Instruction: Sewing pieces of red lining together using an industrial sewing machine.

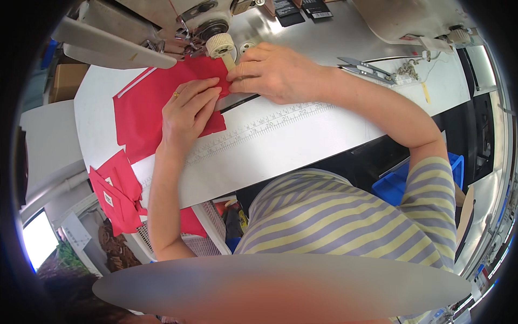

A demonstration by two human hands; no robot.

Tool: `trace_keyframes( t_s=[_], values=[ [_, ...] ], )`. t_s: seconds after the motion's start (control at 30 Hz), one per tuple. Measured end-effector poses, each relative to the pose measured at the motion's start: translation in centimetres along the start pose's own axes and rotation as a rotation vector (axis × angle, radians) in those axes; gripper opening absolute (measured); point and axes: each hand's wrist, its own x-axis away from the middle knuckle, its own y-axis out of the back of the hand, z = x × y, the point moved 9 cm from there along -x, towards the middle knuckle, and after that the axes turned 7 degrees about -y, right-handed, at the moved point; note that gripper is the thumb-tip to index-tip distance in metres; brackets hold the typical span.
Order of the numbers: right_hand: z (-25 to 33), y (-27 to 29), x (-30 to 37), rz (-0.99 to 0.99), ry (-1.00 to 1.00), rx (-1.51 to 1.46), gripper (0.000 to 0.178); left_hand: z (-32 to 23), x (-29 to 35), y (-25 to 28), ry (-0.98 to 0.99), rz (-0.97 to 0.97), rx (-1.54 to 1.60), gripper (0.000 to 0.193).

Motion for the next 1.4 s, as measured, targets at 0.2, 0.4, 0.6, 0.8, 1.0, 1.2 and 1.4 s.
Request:
trace_keyframes(
  t_s=[0.2, 0.4, 0.6, 0.8, 1.0, 1.2, 1.4],
  values=[
    [-1.7, -0.2, -0.8, -0.053, -0.136, -0.01, 0.024, 1.9, -1.1, 0.1, -0.01, 0.003, -0.066, 0.015],
    [-3.4, -1.0, -1.5, 0.043, -0.261, 0.118, 0.021, 4.2, -1.7, 0.0, 0.011, 0.004, -0.042, 0.018],
    [-3.2, -0.2, -1.7, -0.088, -0.258, 0.269, 0.023, 6.1, -2.2, 0.0, 0.042, -0.013, -0.084, 0.017],
    [-3.3, -0.4, -0.6, -0.039, -0.327, 0.195, 0.03, 6.0, -2.1, 0.2, 0.009, -0.037, -0.058, 0.016],
    [-3.2, 0.1, -0.5, -0.073, -0.295, 0.193, 0.032, 6.2, -2.0, -0.1, 0.049, -0.004, -0.068, 0.021],
    [-3.3, 0.1, -0.5, -0.087, -0.299, 0.187, 0.029, 6.6, -1.8, -0.3, 0.074, 0.019, -0.06, 0.023],
    [-3.4, 0.0, -0.4, -0.074, -0.307, 0.149, 0.029, 6.3, -1.6, -0.4, 0.058, 0.026, -0.055, 0.023]
  ],
)
